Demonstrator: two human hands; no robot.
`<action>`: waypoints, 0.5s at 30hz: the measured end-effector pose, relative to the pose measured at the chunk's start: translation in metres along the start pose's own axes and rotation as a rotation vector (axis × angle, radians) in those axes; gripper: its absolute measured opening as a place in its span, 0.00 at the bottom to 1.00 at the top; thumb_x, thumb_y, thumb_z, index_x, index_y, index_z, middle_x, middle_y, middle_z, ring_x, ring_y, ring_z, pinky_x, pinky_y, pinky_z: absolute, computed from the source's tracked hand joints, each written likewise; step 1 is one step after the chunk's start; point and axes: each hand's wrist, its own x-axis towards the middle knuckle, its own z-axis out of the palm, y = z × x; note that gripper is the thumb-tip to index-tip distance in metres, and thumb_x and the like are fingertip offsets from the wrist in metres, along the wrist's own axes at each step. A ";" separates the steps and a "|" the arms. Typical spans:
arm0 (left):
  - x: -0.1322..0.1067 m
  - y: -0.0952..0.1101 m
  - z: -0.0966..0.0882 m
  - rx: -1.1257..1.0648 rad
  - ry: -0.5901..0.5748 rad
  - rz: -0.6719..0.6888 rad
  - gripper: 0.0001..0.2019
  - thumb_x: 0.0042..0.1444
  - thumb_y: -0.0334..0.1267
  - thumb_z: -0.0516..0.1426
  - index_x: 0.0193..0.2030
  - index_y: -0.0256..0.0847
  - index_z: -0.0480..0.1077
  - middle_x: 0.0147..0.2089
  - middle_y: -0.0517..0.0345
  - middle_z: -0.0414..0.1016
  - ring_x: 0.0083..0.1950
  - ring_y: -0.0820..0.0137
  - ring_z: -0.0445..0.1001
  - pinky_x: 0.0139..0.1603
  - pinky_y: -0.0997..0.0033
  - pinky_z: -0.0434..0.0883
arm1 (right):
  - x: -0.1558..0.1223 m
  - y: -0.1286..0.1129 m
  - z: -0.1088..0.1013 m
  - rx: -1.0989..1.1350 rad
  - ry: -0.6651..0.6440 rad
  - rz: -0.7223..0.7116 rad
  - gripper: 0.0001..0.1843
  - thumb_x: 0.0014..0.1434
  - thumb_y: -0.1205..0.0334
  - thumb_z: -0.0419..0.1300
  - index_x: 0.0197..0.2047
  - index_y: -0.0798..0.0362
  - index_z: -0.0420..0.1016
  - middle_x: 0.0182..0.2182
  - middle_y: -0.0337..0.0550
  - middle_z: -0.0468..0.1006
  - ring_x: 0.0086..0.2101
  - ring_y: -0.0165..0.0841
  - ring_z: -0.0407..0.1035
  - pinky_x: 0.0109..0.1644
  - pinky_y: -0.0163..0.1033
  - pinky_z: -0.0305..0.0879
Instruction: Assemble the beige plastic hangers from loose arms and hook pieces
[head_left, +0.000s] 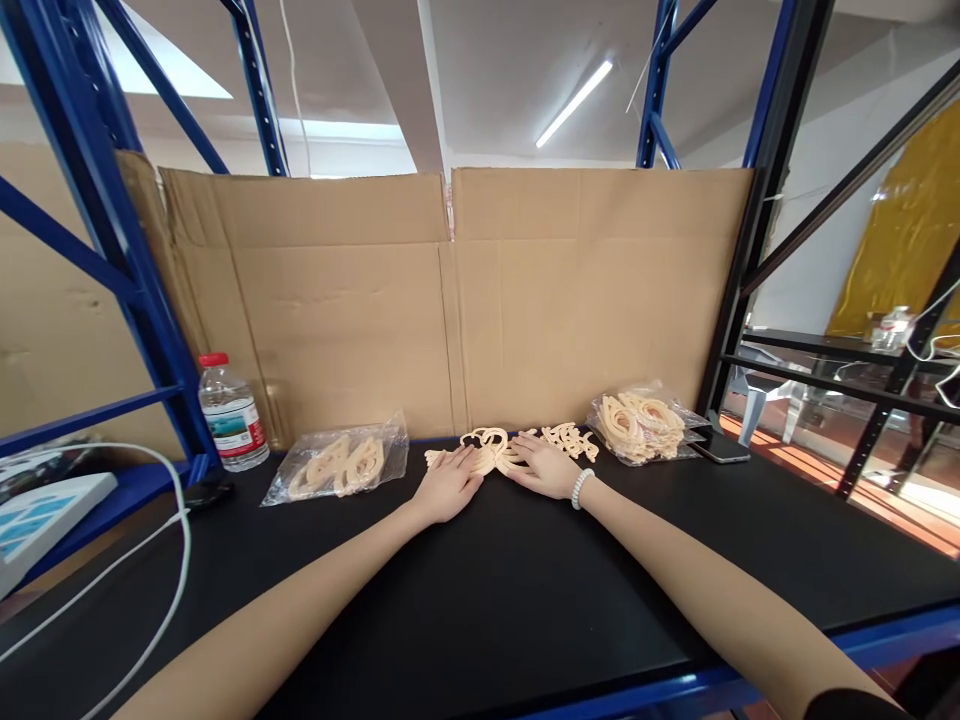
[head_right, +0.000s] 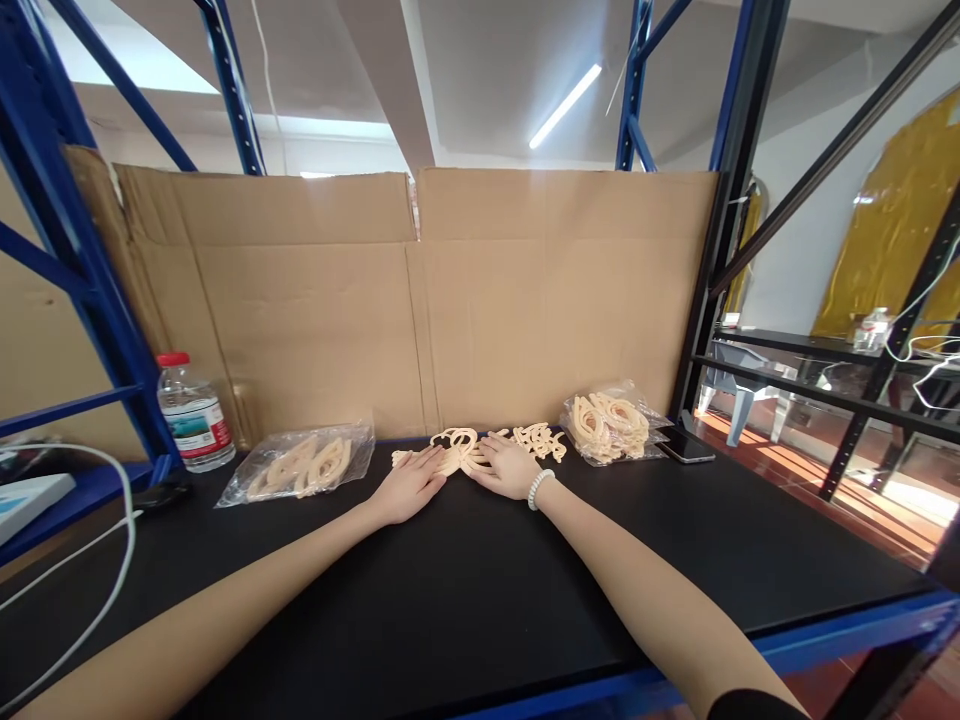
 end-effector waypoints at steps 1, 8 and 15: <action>-0.001 0.000 0.000 -0.004 0.025 0.003 0.25 0.64 0.42 0.45 0.66 0.34 0.59 0.69 0.41 0.59 0.71 0.55 0.55 0.69 0.47 0.52 | 0.000 0.000 0.000 0.005 0.025 0.006 0.32 0.65 0.45 0.50 0.59 0.64 0.68 0.59 0.63 0.68 0.62 0.51 0.57 0.65 0.56 0.54; -0.011 0.002 -0.005 -0.029 0.210 0.108 0.20 0.58 0.31 0.49 0.58 0.40 0.65 0.61 0.47 0.70 0.64 0.59 0.64 0.69 0.46 0.52 | 0.003 -0.037 -0.014 0.150 0.269 -0.051 0.18 0.66 0.58 0.48 0.49 0.55 0.75 0.47 0.55 0.77 0.52 0.46 0.67 0.58 0.58 0.62; -0.010 -0.001 -0.005 -0.091 0.281 0.213 0.12 0.55 0.28 0.52 0.45 0.42 0.71 0.49 0.51 0.76 0.53 0.60 0.71 0.60 0.51 0.64 | -0.018 -0.165 -0.076 1.024 -0.113 -0.290 0.16 0.54 0.45 0.55 0.45 0.31 0.77 0.36 0.37 0.81 0.43 0.41 0.75 0.44 0.50 0.76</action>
